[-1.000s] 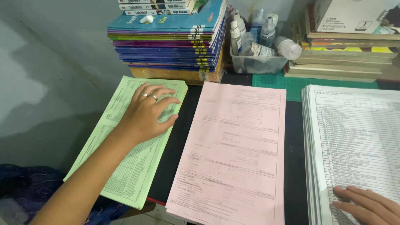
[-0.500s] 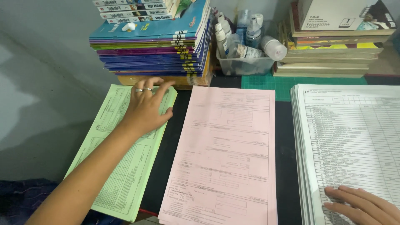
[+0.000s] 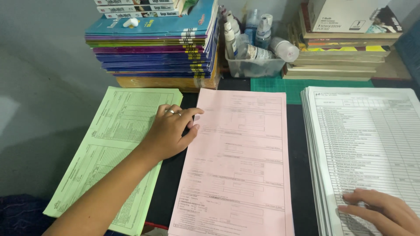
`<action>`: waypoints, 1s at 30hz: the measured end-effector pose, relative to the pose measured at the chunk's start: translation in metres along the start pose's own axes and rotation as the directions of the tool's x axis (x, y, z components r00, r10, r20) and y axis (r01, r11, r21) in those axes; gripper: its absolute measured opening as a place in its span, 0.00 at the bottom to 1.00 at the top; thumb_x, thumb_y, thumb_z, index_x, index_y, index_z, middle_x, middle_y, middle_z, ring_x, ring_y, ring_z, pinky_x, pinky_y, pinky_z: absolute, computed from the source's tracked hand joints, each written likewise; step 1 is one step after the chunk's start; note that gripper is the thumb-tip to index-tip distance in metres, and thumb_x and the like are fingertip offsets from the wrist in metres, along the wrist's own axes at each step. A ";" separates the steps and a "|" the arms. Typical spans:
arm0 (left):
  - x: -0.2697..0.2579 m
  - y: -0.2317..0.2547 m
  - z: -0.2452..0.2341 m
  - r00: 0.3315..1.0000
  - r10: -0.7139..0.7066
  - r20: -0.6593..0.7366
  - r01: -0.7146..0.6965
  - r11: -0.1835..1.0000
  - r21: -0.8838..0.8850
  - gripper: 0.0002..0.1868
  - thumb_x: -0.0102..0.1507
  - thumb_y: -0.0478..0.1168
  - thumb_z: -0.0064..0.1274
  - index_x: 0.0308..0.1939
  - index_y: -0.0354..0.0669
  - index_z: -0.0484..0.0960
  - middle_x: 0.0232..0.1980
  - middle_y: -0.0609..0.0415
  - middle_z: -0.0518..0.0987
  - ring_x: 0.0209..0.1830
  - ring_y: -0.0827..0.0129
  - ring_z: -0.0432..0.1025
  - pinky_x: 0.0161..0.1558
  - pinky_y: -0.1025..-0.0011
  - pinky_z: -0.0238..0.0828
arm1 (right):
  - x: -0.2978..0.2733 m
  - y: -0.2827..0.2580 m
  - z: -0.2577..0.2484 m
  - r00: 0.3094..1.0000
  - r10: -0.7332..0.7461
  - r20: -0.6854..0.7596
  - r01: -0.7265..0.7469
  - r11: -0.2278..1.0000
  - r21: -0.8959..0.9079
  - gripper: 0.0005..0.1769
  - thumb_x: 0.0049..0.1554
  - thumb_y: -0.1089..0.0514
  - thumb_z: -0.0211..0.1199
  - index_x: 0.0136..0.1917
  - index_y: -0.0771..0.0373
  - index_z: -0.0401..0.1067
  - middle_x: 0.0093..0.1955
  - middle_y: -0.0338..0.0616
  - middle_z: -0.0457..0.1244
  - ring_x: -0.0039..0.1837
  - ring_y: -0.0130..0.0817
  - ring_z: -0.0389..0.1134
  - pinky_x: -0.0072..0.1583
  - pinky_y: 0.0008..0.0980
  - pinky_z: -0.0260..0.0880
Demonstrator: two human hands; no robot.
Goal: Verifying and cross-referencing data between a ledger binder and multiple colored paper forms
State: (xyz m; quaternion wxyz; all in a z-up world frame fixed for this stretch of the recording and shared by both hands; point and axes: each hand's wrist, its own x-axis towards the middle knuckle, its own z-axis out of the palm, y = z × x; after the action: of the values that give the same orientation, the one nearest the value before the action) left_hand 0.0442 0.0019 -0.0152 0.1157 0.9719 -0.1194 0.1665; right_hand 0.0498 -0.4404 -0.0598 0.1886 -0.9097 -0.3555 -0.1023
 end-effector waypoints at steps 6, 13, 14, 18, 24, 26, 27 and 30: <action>0.000 0.004 0.001 1.000 -0.020 0.021 0.020 1.000 -0.018 0.15 0.58 0.44 0.46 0.48 0.48 0.71 0.16 0.66 0.70 0.25 0.69 0.67 0.43 0.64 0.52 | -0.001 0.008 0.009 0.997 -0.045 0.059 0.052 0.991 -0.121 0.31 0.34 0.26 0.57 0.48 0.38 0.73 0.42 0.28 0.63 0.44 0.24 0.68 0.49 0.30 0.68; 0.001 0.004 0.001 0.995 -0.023 0.101 0.024 1.000 -0.015 0.16 0.58 0.44 0.44 0.49 0.47 0.70 0.13 0.65 0.72 0.24 0.66 0.68 0.42 0.64 0.54 | -0.008 0.027 0.014 0.972 0.068 0.223 0.022 0.925 -0.379 0.37 0.29 0.18 0.58 0.53 0.22 0.66 0.50 0.11 0.63 0.59 0.18 0.64 0.64 0.43 0.65; 0.000 0.005 0.001 0.995 -0.021 0.099 0.022 1.000 -0.015 0.16 0.58 0.44 0.44 0.49 0.47 0.70 0.13 0.65 0.72 0.24 0.66 0.68 0.42 0.64 0.54 | 0.003 0.019 0.007 0.973 0.070 0.221 0.021 0.924 -0.381 0.37 0.29 0.18 0.58 0.53 0.22 0.66 0.50 0.11 0.63 0.59 0.18 0.64 0.64 0.43 0.65; -0.001 0.005 -0.002 0.995 0.000 0.104 -0.002 1.000 0.020 0.18 0.59 0.45 0.43 0.51 0.45 0.69 0.10 0.62 0.69 0.20 0.64 0.65 0.43 0.64 0.56 | 0.057 -0.026 -0.026 0.975 -0.191 0.110 0.218 0.917 -0.335 0.30 0.34 0.28 0.59 0.51 0.33 0.68 0.46 0.22 0.66 0.53 0.27 0.67 0.61 0.42 0.65; -0.004 0.012 -0.013 0.948 -0.038 0.315 0.037 0.999 0.008 0.23 0.61 0.50 0.36 0.59 0.49 0.63 0.14 0.47 0.71 0.18 0.50 0.66 0.46 0.62 0.58 | 0.118 -0.052 -0.022 0.926 -0.266 0.268 0.335 0.906 -0.260 0.24 0.48 0.41 0.53 0.56 0.49 0.64 0.31 0.33 0.65 0.38 0.38 0.66 0.53 0.39 0.63; -0.003 0.019 -0.022 0.918 -0.067 0.390 0.075 0.997 -0.005 0.24 0.61 0.50 0.35 0.60 0.49 0.62 0.11 0.49 0.70 0.18 0.50 0.66 0.47 0.62 0.58 | 0.123 -0.047 -0.011 0.908 -0.275 0.316 0.359 0.900 -0.247 0.23 0.50 0.44 0.51 0.57 0.52 0.63 0.28 0.33 0.65 0.35 0.38 0.64 0.46 0.36 0.64; -0.003 0.022 -0.026 0.888 -0.090 0.451 0.106 0.994 -0.010 0.26 0.61 0.51 0.35 0.62 0.52 0.59 0.12 0.49 0.70 0.20 0.48 0.66 0.46 0.61 0.60 | 0.123 -0.045 -0.005 0.912 -0.303 0.277 0.369 0.900 -0.231 0.22 0.50 0.47 0.52 0.57 0.53 0.63 0.28 0.33 0.65 0.37 0.39 0.62 0.45 0.38 0.64; 0.004 0.032 -0.043 0.808 -0.159 0.568 0.219 0.975 -0.038 0.30 0.61 0.50 0.35 0.67 0.56 0.49 0.11 0.51 0.67 0.17 0.54 0.63 0.34 0.63 0.60 | 0.122 -0.041 0.002 0.926 -0.280 0.253 0.322 0.936 -0.144 0.20 0.50 0.49 0.52 0.57 0.50 0.64 0.30 0.35 0.63 0.39 0.38 0.61 0.45 0.37 0.64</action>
State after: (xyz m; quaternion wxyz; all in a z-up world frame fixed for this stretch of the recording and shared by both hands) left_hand 0.0262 -0.0178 0.0311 0.1408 0.9775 -0.0593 -0.1451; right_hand 0.1103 -0.3372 -0.0113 0.0440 -0.8632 -0.4996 -0.0569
